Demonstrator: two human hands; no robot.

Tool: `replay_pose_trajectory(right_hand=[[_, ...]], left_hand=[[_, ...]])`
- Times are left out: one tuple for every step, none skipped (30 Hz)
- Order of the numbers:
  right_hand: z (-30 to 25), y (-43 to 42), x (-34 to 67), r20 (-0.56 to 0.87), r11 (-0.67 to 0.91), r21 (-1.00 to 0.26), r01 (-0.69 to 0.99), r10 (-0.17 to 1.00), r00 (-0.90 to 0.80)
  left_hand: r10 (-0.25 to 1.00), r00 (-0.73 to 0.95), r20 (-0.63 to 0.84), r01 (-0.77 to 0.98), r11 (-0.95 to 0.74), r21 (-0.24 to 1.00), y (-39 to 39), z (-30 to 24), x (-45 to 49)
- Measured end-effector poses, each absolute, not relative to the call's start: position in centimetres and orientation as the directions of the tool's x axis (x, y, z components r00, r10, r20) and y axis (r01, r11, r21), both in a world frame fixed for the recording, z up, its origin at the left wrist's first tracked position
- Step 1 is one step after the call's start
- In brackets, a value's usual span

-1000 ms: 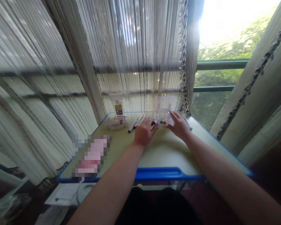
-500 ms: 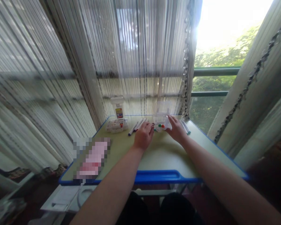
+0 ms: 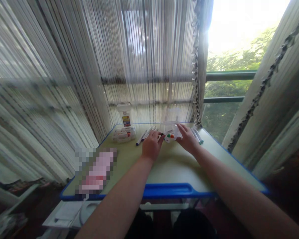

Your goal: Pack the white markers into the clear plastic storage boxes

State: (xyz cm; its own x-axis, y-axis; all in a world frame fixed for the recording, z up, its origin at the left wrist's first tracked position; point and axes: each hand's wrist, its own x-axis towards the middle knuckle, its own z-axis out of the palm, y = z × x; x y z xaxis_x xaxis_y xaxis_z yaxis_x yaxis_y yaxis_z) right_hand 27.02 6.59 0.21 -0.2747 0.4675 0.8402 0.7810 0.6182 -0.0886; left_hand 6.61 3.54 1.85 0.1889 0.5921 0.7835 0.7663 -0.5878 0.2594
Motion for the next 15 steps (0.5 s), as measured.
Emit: replay_pose_trajectory(right_hand=[[0.21,6.58,27.01,0.84,0.62,-0.088,0.779,0.467,-0.276],[0.21,6.58,27.02,0.84,0.62,-0.092,0.779,0.469,-0.274],[0.21,6.58,27.03,0.84,0.617,-0.1,0.78,0.473,-0.267],[0.22,6.58,27.05,0.84,0.612,-0.109,0.784,0.478,-0.256],[0.24,6.58,27.07,0.841,0.604,-0.119,0.788,0.483,-0.243],[0.27,6.57,27.08,0.842,0.598,-0.128,0.792,0.487,-0.232],[0.3,6.55,27.1,0.842,0.592,-0.134,0.795,0.491,-0.223],[0.32,6.53,27.11,0.841,0.588,-0.14,0.796,0.495,-0.219],[0.35,6.51,27.11,0.838,0.587,-0.144,0.797,0.5,-0.217],[0.38,6.48,27.12,0.836,0.587,-0.148,0.796,0.505,-0.217],[0.4,6.47,27.12,0.833,0.588,-0.151,0.795,0.508,-0.217],[0.42,6.45,27.13,0.832,0.589,-0.154,0.793,0.51,-0.217],[0.43,6.45,27.14,0.832,0.591,-0.158,0.791,0.511,-0.216],[0.44,6.46,27.16,0.831,0.594,-0.163,0.788,0.513,-0.215],[0.45,6.48,27.18,0.83,0.596,-0.169,0.785,0.516,-0.213]], left_hand=[[0.59,0.184,0.786,0.768,-0.585,0.259,3.53,1.81,6.61],[0.586,0.178,0.791,0.769,-0.584,0.26,3.52,1.77,6.61],[0.581,0.172,0.795,0.768,-0.585,0.262,3.5,1.74,6.61],[0.575,0.167,0.801,0.764,-0.589,0.263,3.48,1.73,6.61],[0.566,0.168,0.807,0.757,-0.599,0.262,3.44,1.74,6.6],[0.556,0.179,0.812,0.747,-0.614,0.256,3.4,1.78,6.6],[0.545,0.197,0.815,0.736,-0.632,0.244,3.36,1.83,6.59],[0.536,0.22,0.815,0.727,-0.647,0.23,3.32,1.9,6.58],[0.53,0.24,0.813,0.722,-0.658,0.216,3.28,1.98,6.57],[0.53,0.251,0.81,0.721,-0.66,0.209,3.25,2.06,6.57],[0.535,0.252,0.806,0.725,-0.656,0.209,3.22,2.12,6.59],[0.544,0.248,0.801,0.73,-0.649,0.215,3.2,2.17,6.61],[0.554,0.242,0.797,0.733,-0.642,0.224,3.18,2.2,6.65],[0.562,0.238,0.792,0.734,-0.638,0.232,3.17,2.21,6.69],[0.566,0.236,0.79,0.733,-0.637,0.238,3.17,2.2,6.72]])
